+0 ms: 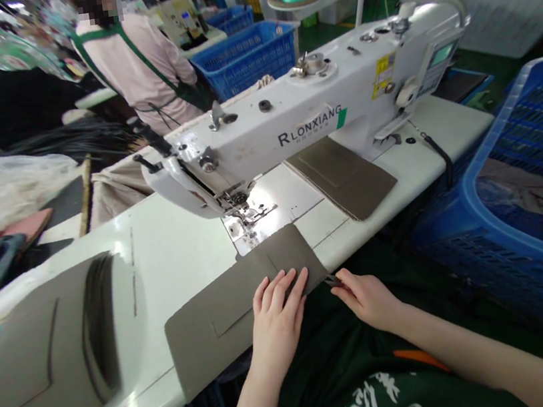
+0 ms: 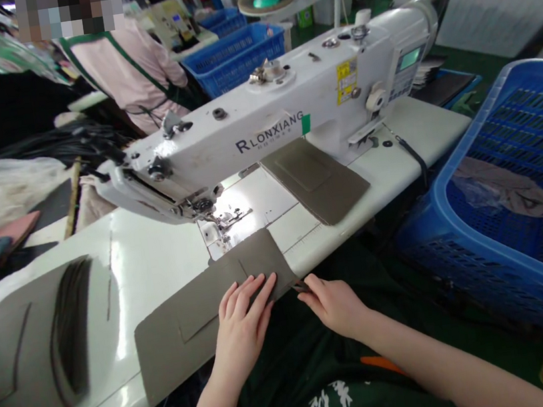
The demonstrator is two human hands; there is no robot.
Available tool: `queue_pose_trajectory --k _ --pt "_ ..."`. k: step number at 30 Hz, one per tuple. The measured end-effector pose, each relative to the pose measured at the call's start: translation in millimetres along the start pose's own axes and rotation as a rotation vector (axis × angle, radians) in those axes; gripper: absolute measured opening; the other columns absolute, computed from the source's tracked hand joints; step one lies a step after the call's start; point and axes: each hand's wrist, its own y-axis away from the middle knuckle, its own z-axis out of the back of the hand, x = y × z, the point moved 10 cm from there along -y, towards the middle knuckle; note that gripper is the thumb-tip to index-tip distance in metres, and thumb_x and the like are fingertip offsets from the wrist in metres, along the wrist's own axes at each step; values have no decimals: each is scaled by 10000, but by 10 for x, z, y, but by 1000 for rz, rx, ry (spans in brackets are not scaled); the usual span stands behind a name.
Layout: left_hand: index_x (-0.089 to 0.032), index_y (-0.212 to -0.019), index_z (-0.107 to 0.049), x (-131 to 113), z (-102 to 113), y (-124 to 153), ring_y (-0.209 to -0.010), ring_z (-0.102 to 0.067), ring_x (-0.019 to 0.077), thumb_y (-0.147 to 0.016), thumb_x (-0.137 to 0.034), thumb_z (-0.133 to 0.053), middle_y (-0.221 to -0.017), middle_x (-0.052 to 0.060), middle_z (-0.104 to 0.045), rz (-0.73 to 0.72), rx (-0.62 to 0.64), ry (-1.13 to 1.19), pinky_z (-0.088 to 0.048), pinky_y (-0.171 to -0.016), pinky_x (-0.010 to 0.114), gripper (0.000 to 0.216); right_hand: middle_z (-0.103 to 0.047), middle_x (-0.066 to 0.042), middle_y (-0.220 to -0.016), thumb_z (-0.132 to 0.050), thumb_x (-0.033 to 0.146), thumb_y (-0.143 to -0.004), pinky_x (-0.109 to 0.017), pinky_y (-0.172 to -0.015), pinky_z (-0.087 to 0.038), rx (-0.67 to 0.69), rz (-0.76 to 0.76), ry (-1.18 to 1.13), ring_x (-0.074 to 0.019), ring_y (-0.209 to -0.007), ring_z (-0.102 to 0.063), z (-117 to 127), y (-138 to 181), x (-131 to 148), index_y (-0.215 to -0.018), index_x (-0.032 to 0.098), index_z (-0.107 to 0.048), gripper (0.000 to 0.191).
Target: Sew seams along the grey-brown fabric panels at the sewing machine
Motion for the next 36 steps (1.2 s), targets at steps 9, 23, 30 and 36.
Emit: queue_pose_trajectory --k 9,23,30,36 --pt "-335 -1434 -387 13 13 -3 -1286 -460 248 -938 -200 -490 -1358 53 -535 0 -6 5 -280 -1129 478 524 -650 -15 -827 -362 316 -995 -254 -612 -376 -16 12 21 -177 -696 -627 10 -60 23 -948 213 -468 155" --pt "-293 -1292 -564 -39 113 -80 -1142 -552 251 -905 -250 -569 -1164 67 -628 66 -116 -28 -341 -1068 473 389 -621 -11 -773 -393 328 -986 -257 -608 -369 -59 33 -27 -176 -682 -616 -59 -64 -91 -894 218 -457 158" --pt "-212 -1094 -645 -134 82 -246 -1127 -574 250 -865 -247 -624 -1160 81 -650 44 -247 43 -446 -956 393 232 -593 12 -728 -370 340 -997 -253 -577 -346 -81 1 -44 -164 -640 -608 81 -39 -51 -926 221 -450 160" --pt "-202 -1064 -622 -145 50 -264 -1163 -564 250 -865 -235 -627 -1148 70 -667 43 -272 86 -426 -991 405 202 -591 13 -717 -354 351 -1004 -251 -569 -339 -96 -37 -22 -165 -628 -607 146 -23 -68 -931 219 -453 181"
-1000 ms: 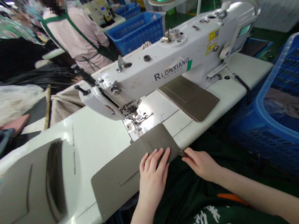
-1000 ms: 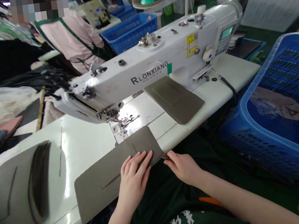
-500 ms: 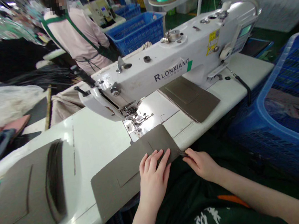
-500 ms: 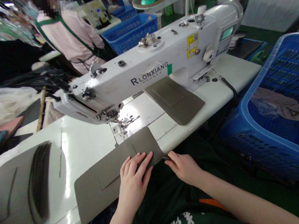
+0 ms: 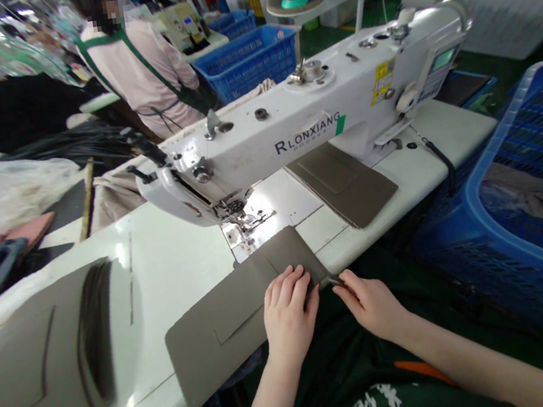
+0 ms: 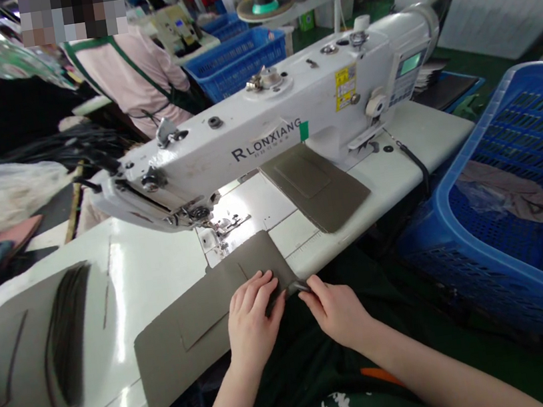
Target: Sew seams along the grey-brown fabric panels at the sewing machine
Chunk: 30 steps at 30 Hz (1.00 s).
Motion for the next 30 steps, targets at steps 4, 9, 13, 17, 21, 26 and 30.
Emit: queue_pose_trajectory --k 4,9,13,17,21,26,30 --pt "-197 -980 -627 -20 2 -38 -1119 -582 254 -860 -268 -638 -1069 60 -686 16 -13 -56 -433 -953 392 140 -588 18 -719 -359 340 -1004 -247 -571 -343 1 -2 -21 -159 -630 -610 -1 -12 19 -930 219 -448 168" --pt "-191 -921 -629 -30 -23 -84 -1065 -594 267 -865 -313 -628 -1012 71 -686 48 -14 -130 -427 -913 396 133 -581 24 -704 -352 341 -1006 -243 -546 -328 -4 5 0 -149 -603 -599 59 -20 94 -895 222 -431 182" --pt "-188 -908 -634 -30 -47 -74 -1024 -598 268 -862 -333 -627 -997 79 -682 64 -32 -160 -421 -903 404 152 -601 20 -711 -348 341 -1008 -248 -545 -327 6 -10 60 -155 -611 -611 105 -23 132 -898 222 -428 181" --pt "-186 -896 -635 -28 -78 -58 -998 -597 269 -852 -343 -636 -997 84 -679 63 -43 -183 -415 -902 412 163 -634 10 -731 -351 340 -1007 -256 -536 -316 30 -25 165 -166 -621 -626 137 -36 168 -901 222 -444 184" --pt "-184 -901 -630 -19 -97 -50 -1010 -592 269 -853 -339 -634 -1010 87 -676 62 -46 -177 -407 -915 413 163 -648 6 -742 -355 338 -1005 -259 -529 -309 45 -24 231 -166 -618 -627 160 -46 205 -908 220 -458 184" --pt "-174 -900 -622 -35 -72 -57 -1003 -589 262 -846 -336 -646 -986 81 -676 44 -68 -162 -408 -908 402 172 -648 16 -730 -351 333 -1007 -257 -517 -299 49 -26 237 -159 -602 -624 169 -51 222 -911 223 -463 183" --pt "-177 -901 -619 -33 -64 -52 -1006 -591 265 -848 -328 -644 -982 86 -677 42 -74 -147 -401 -912 406 162 -650 19 -712 -347 334 -1008 -257 -508 -284 49 -36 240 -161 -587 -624 175 -60 228 -906 225 -465 190"
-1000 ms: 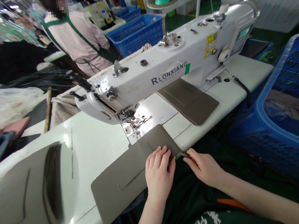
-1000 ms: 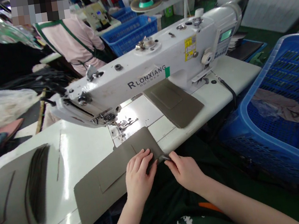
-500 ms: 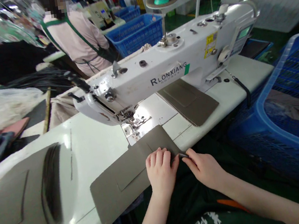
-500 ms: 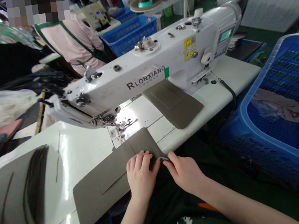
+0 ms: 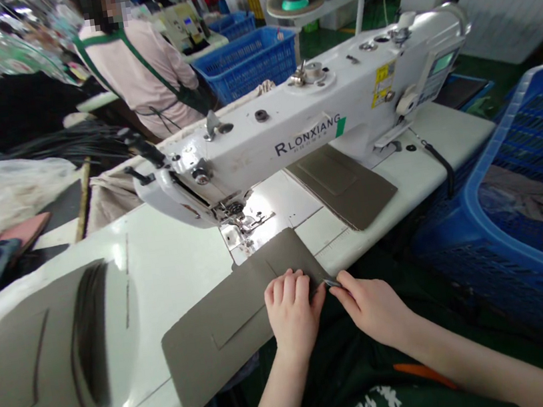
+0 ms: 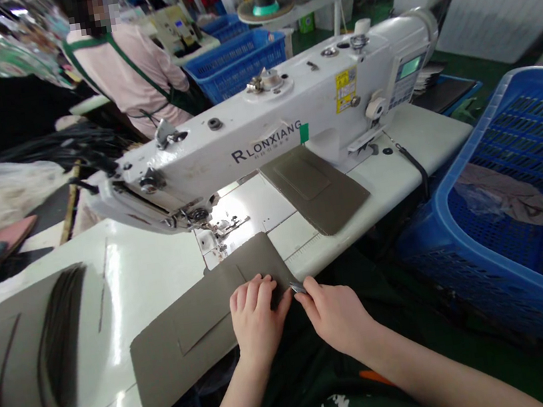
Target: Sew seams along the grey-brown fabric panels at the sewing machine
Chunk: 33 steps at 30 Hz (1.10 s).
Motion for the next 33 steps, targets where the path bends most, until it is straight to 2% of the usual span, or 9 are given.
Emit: queue_pose_trajectory --k 16,20,24,27,30,33 --pt "-179 -899 -602 16 -9 7 -1021 -589 259 -846 -325 -648 -985 83 -679 -5 0 24 -403 -922 408 162 -649 10 -660 -377 330 -992 -279 -486 -231 0 23 122 -167 -538 -612 75 -51 37 -868 229 -477 189" --pt "-175 -910 -603 -4 -17 10 -1019 -586 268 -853 -337 -639 -994 92 -671 12 23 31 -405 -930 421 175 -633 13 -633 -351 336 -1000 -272 -501 -260 -37 8 53 -167 -548 -613 135 -69 -32 -857 225 -480 222" --pt "-206 -971 -618 54 89 -19 -1049 -582 265 -858 -375 -627 -1055 84 -660 11 106 110 -399 -983 435 203 -579 24 -577 -335 360 -1001 -262 -503 -299 -102 -55 -40 -167 -531 -597 241 -63 -199 -853 225 -479 247" --pt "-243 -1170 -574 433 269 -11 -1156 -549 251 -901 -365 -563 -1235 80 -606 74 151 102 -357 -1059 435 296 -575 31 -595 -346 386 -997 -257 -514 -338 -109 -57 -105 -159 -525 -585 278 -41 -256 -911 223 -496 238" --pt "-214 -1389 -399 1106 421 93 -1283 -448 311 -884 -460 -552 -1412 138 -462 232 214 -38 -342 -1066 483 583 -625 14 -684 -361 392 -992 -251 -546 -386 -103 6 -141 -161 -591 -615 282 -14 -193 -1184 210 -491 294" --pt "-170 -1417 -345 1655 500 255 -1238 -463 353 -829 -568 -565 -1355 175 -479 337 315 -117 -381 -1007 499 744 -642 24 -693 -416 407 -971 -247 -552 -401 -43 112 -112 -157 -600 -623 206 3 -33 -1401 230 -374 467"
